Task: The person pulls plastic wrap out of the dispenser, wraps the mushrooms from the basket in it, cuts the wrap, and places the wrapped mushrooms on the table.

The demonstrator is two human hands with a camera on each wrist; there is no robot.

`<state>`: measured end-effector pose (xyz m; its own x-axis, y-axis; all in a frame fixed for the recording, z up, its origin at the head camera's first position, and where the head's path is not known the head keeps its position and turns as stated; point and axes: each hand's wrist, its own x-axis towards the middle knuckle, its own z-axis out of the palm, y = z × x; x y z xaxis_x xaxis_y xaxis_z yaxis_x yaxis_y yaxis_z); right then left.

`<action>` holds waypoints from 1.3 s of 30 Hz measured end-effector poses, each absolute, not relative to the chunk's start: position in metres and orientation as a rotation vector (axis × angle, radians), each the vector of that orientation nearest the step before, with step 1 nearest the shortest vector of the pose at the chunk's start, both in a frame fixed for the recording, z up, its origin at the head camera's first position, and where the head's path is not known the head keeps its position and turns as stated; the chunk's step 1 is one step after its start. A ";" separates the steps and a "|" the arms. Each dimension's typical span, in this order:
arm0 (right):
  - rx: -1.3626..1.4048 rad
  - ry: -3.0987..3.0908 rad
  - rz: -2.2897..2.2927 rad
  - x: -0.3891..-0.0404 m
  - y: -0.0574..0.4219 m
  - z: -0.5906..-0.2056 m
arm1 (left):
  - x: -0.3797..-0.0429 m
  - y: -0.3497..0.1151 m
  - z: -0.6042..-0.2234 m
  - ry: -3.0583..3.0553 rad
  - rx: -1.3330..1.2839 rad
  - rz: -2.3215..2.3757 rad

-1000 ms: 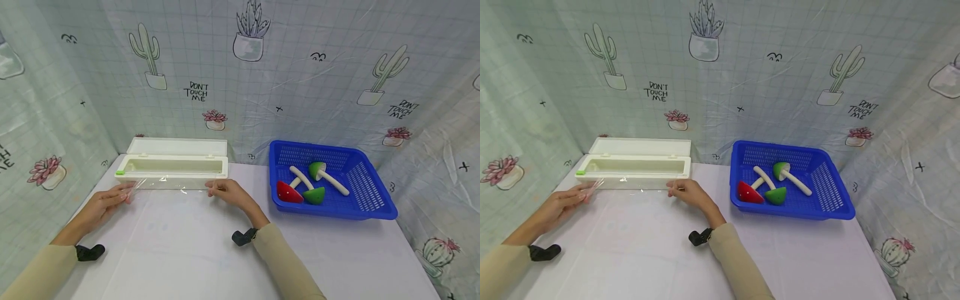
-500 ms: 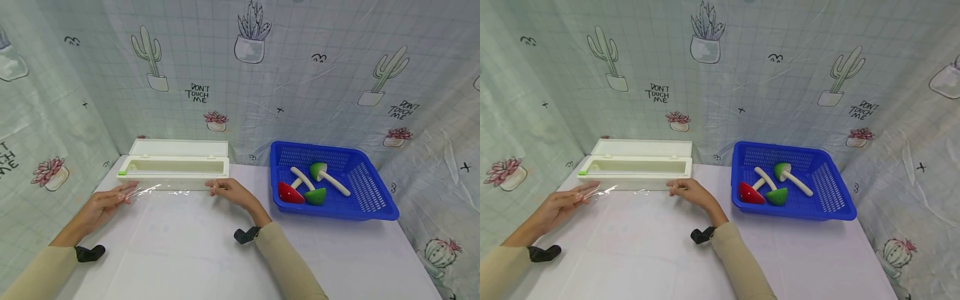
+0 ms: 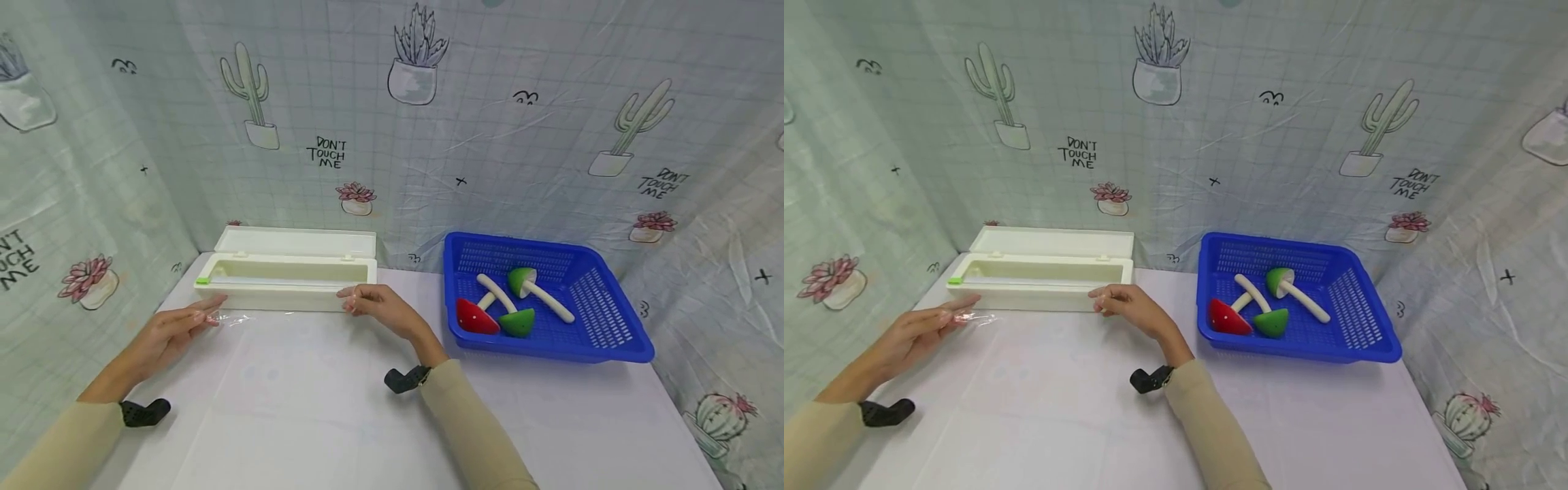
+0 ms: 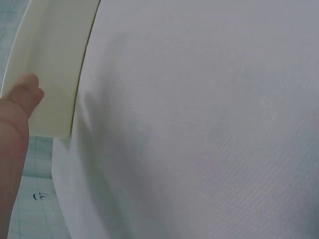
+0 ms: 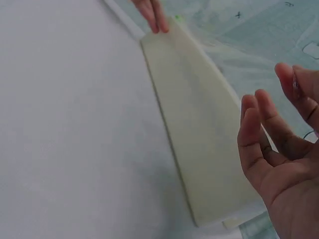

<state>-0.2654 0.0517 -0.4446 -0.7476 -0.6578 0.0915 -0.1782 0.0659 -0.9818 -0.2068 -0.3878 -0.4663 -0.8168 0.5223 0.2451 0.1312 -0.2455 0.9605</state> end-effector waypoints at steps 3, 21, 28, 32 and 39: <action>-0.797 2.013 -1.770 -0.269 0.053 -0.435 | -0.209 -0.387 -0.459 1.875 0.724 2.128; -0.757 2.083 -1.881 -0.288 0.040 -0.411 | -0.236 -0.376 -0.421 1.703 0.622 2.453; -0.818 2.141 -1.898 -0.287 0.041 -0.401 | -0.242 -0.371 -0.402 1.772 0.578 2.470; -0.828 2.144 -1.880 -0.287 0.043 -0.396 | -0.246 -0.369 -0.394 1.763 0.552 2.486; -0.820 2.129 -1.869 -0.288 0.043 -0.387 | -0.244 -0.368 -0.387 1.724 0.520 2.542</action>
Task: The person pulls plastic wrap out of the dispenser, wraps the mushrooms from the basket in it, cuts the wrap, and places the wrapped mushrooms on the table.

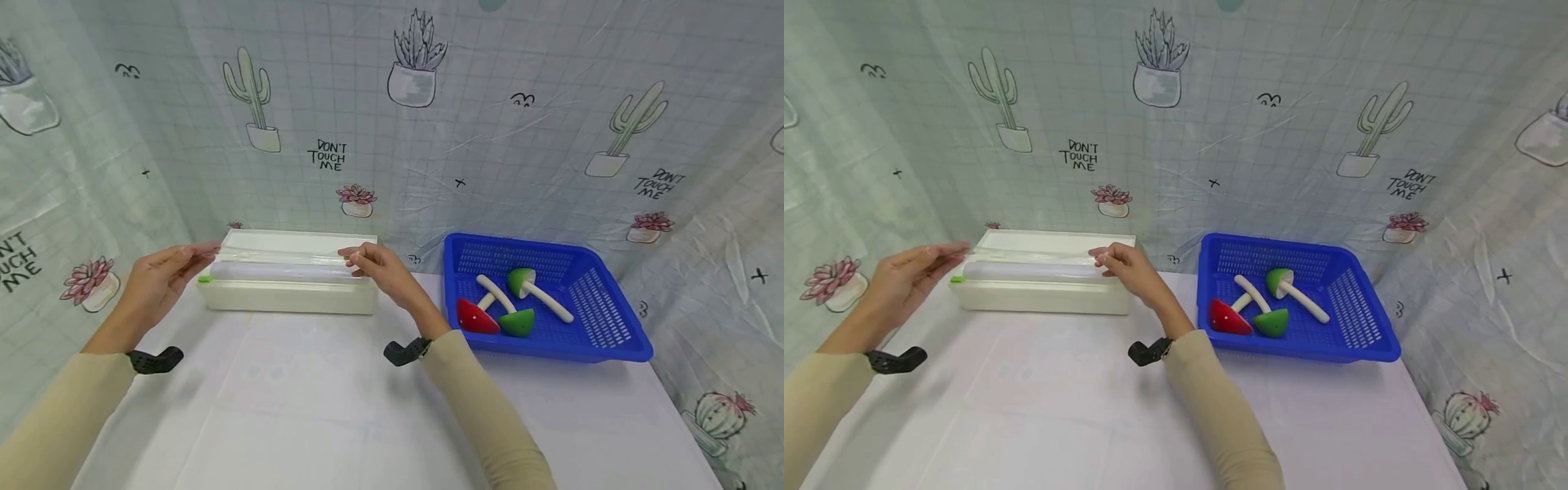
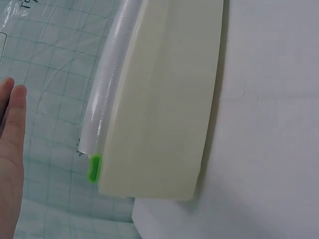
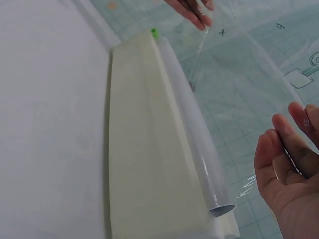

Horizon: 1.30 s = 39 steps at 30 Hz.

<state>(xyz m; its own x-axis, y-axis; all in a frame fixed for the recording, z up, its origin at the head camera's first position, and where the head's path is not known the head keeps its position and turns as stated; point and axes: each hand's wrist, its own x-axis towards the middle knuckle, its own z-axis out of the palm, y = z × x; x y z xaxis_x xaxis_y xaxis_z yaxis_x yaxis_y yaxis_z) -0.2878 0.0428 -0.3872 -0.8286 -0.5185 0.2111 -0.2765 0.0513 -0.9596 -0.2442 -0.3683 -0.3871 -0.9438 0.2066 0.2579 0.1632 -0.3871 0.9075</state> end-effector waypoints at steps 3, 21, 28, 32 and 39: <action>-0.836 2.146 -1.847 -0.289 0.043 -0.382 | -0.242 -0.368 -0.383 1.674 0.518 2.570; -0.866 2.143 -1.819 -0.286 0.047 -0.366 | -0.233 -0.372 -0.367 1.581 0.554 2.561; -0.888 2.147 -1.810 -0.286 0.047 -0.361 | -0.232 -0.375 -0.362 1.675 0.610 2.504; -0.894 2.167 -1.787 -0.286 0.047 -0.360 | -0.230 -0.376 -0.360 1.689 0.628 2.488; -0.911 2.169 -1.782 -0.285 0.048 -0.357 | -0.227 -0.377 -0.357 1.699 0.606 2.485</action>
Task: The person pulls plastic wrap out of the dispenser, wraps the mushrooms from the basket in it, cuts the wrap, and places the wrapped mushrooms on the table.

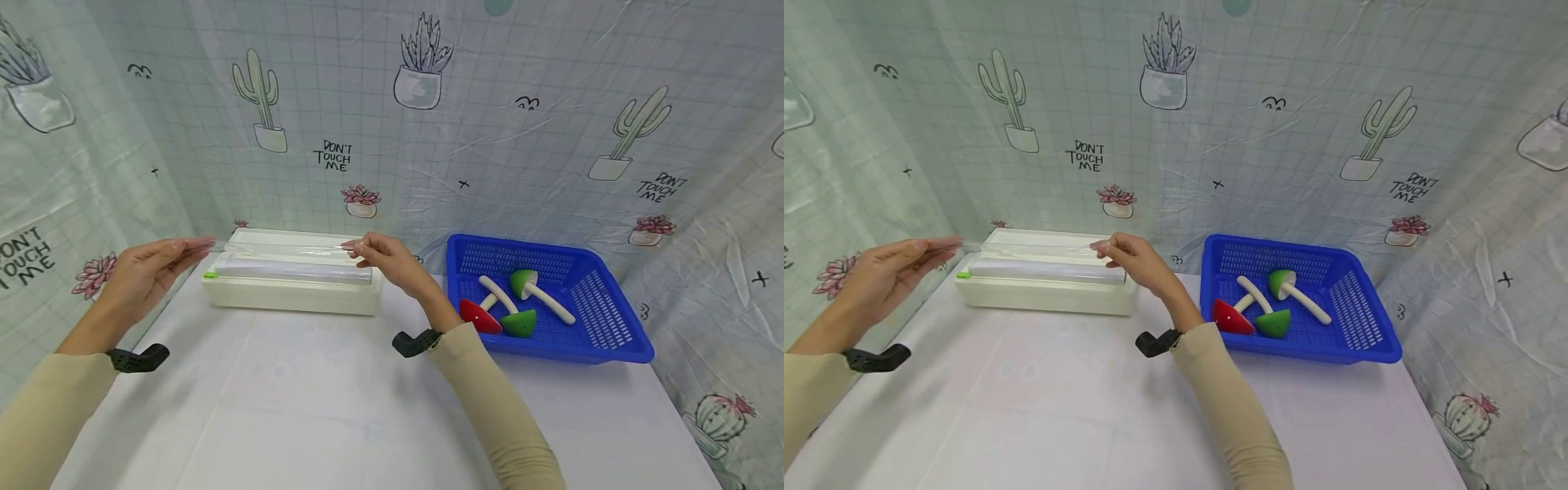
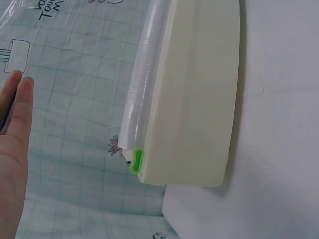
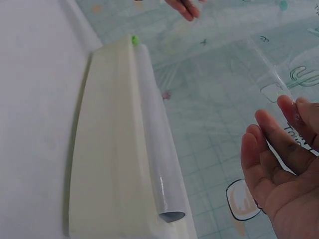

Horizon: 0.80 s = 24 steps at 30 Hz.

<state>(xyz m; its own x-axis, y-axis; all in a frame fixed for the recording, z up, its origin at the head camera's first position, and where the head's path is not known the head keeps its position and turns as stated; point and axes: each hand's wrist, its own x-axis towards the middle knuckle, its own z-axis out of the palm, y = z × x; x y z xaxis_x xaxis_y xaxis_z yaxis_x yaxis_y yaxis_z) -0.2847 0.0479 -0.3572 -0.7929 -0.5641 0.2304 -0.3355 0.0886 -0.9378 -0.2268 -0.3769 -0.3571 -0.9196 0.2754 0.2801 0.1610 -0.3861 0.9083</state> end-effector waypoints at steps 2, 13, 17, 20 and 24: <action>-0.916 2.173 -1.778 -0.284 0.048 -0.356 | -0.226 -0.377 -0.356 1.702 0.615 2.483; -0.943 2.176 -1.773 -0.279 0.048 -0.349 | -0.223 -0.376 -0.350 1.740 0.683 2.464; -0.951 2.230 -1.738 -0.277 0.048 -0.346 | -0.222 -0.377 -0.348 1.725 0.709 2.468; -0.948 2.260 -1.720 -0.276 0.048 -0.345 | -0.222 -0.377 -0.347 1.709 0.753 2.463; -0.930 2.297 -1.710 -0.274 0.048 -0.342 | -0.222 -0.377 -0.345 1.709 0.800 2.452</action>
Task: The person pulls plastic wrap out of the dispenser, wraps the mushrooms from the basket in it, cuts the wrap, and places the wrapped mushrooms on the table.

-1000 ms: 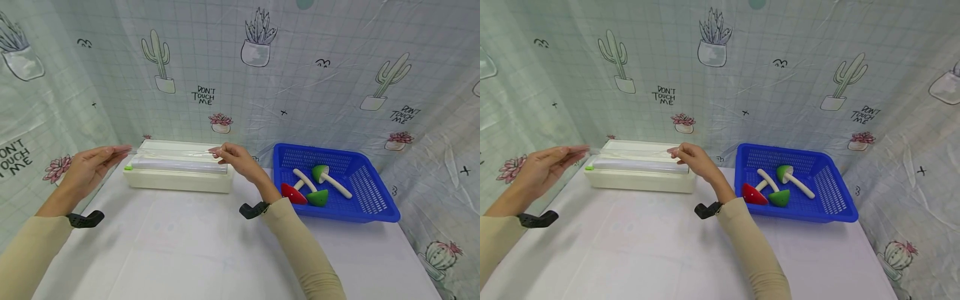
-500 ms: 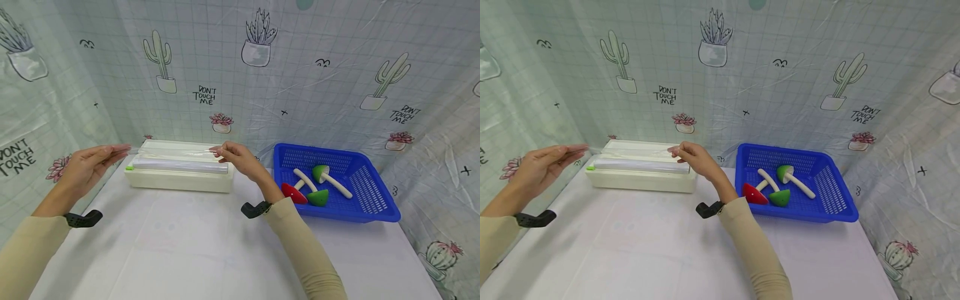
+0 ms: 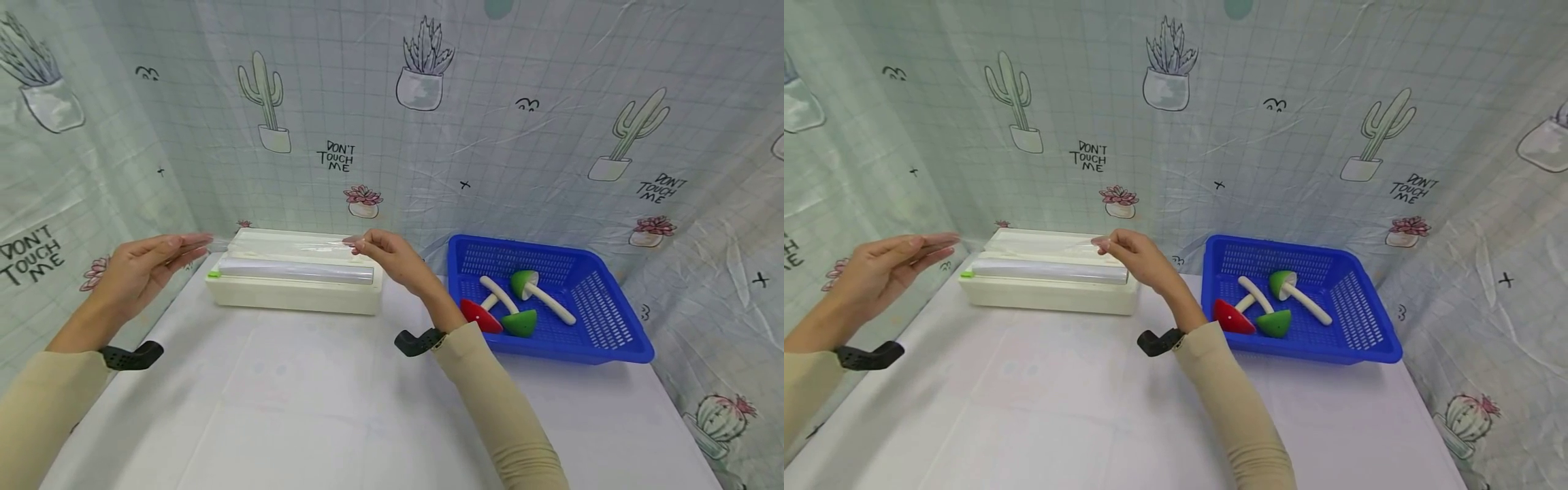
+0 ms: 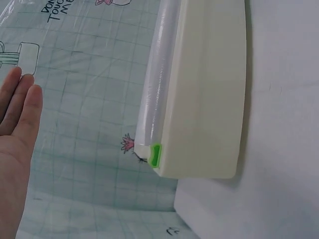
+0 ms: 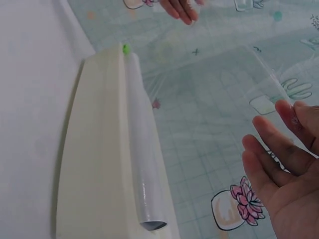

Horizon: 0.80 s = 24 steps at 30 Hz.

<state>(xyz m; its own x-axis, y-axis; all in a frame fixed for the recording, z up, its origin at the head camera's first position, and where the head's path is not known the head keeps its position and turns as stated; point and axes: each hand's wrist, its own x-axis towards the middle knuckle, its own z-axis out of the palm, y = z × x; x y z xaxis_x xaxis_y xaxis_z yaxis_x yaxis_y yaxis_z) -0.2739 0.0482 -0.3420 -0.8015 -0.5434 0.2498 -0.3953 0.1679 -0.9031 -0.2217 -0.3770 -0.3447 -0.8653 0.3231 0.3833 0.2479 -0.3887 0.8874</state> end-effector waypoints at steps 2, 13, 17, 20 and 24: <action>-0.923 2.316 -1.710 -0.273 0.049 -0.341 | -0.222 -0.377 -0.343 1.720 0.816 2.446; -0.942 2.361 -1.690 -0.270 0.049 -0.334 | -0.215 -0.376 -0.335 1.853 0.786 2.391; -0.944 2.361 -1.686 -0.268 0.048 -0.331 | -0.214 -0.377 -0.332 1.872 0.821 2.372; -0.956 2.344 -1.699 -0.267 0.048 -0.329 | -0.215 -0.377 -0.331 1.924 0.819 2.348; -0.963 2.364 -1.683 -0.266 0.048 -0.327 | -0.216 -0.377 -0.329 1.968 0.804 2.335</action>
<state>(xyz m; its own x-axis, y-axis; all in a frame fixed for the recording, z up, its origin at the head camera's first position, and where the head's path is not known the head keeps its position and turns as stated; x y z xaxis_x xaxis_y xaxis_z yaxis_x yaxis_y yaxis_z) -0.2657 0.0481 -0.3269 -0.7984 -0.5324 0.2811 -0.4399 0.1970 -0.8762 -0.2161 -0.3774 -0.3288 -0.8703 0.3050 0.3867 0.3294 -0.2232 0.9174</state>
